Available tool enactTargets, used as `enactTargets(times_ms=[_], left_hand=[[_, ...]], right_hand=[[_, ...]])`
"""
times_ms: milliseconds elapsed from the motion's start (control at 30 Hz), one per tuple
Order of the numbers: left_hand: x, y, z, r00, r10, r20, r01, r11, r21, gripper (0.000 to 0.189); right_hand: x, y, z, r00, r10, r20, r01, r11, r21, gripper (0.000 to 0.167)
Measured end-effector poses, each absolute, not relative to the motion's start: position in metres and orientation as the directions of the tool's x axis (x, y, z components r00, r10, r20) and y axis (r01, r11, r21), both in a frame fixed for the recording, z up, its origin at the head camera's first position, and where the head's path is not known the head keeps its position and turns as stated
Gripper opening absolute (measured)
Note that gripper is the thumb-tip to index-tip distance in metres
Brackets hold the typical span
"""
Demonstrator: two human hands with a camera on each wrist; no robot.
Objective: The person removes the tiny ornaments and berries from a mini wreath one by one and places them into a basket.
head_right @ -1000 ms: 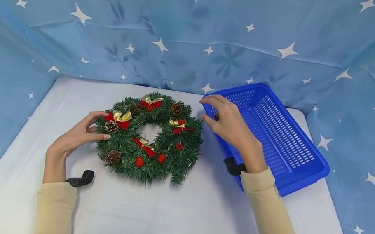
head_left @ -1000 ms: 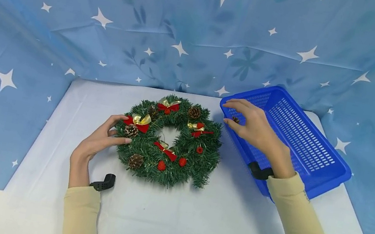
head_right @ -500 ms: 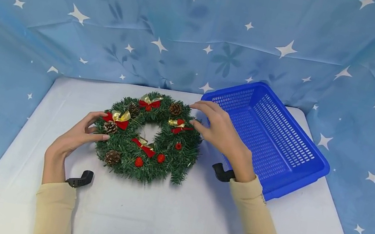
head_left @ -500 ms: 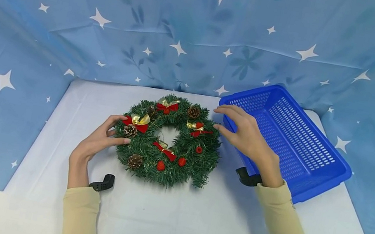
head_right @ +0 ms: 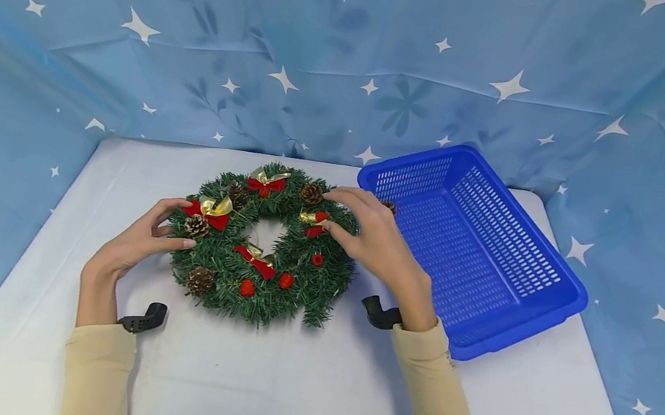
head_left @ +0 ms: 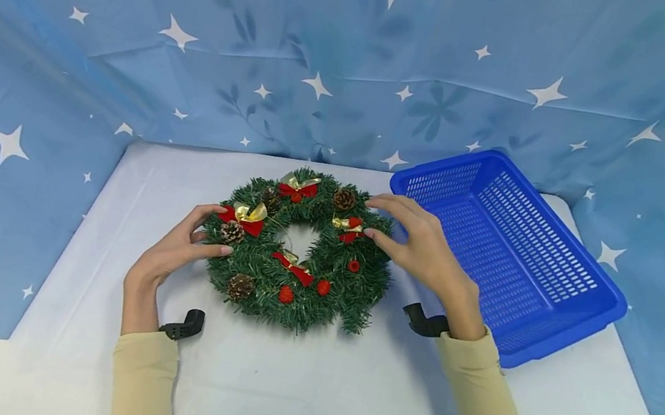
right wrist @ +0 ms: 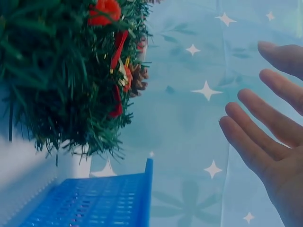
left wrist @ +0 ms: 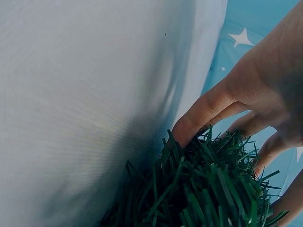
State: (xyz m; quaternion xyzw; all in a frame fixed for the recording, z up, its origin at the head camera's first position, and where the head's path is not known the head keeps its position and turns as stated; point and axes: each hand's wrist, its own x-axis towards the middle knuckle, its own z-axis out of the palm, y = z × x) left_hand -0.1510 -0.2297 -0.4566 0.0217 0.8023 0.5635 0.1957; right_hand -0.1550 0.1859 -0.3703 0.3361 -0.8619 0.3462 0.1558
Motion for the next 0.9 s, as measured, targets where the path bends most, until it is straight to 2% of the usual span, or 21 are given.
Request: enactTargets(times_ms=[567, 900], left_hand=[[-0.150, -0.229, -0.457, -0.926, 0.249, -0.284, -0.185, 0.356, 0.916, 0.085], [-0.150, -0.230, -0.457, -0.926, 0.250, -0.281, -0.184, 0.352, 0.918, 0.084]], right_hand=[[-0.147, 0.161, -0.384, -0.656, -0.511, 0.556, -0.755, 0.453, -0.474, 0.044], [-0.141, 0.148, -0.387, -0.668, -0.535, 0.517, -0.744, 0.469, -0.476, 0.045]])
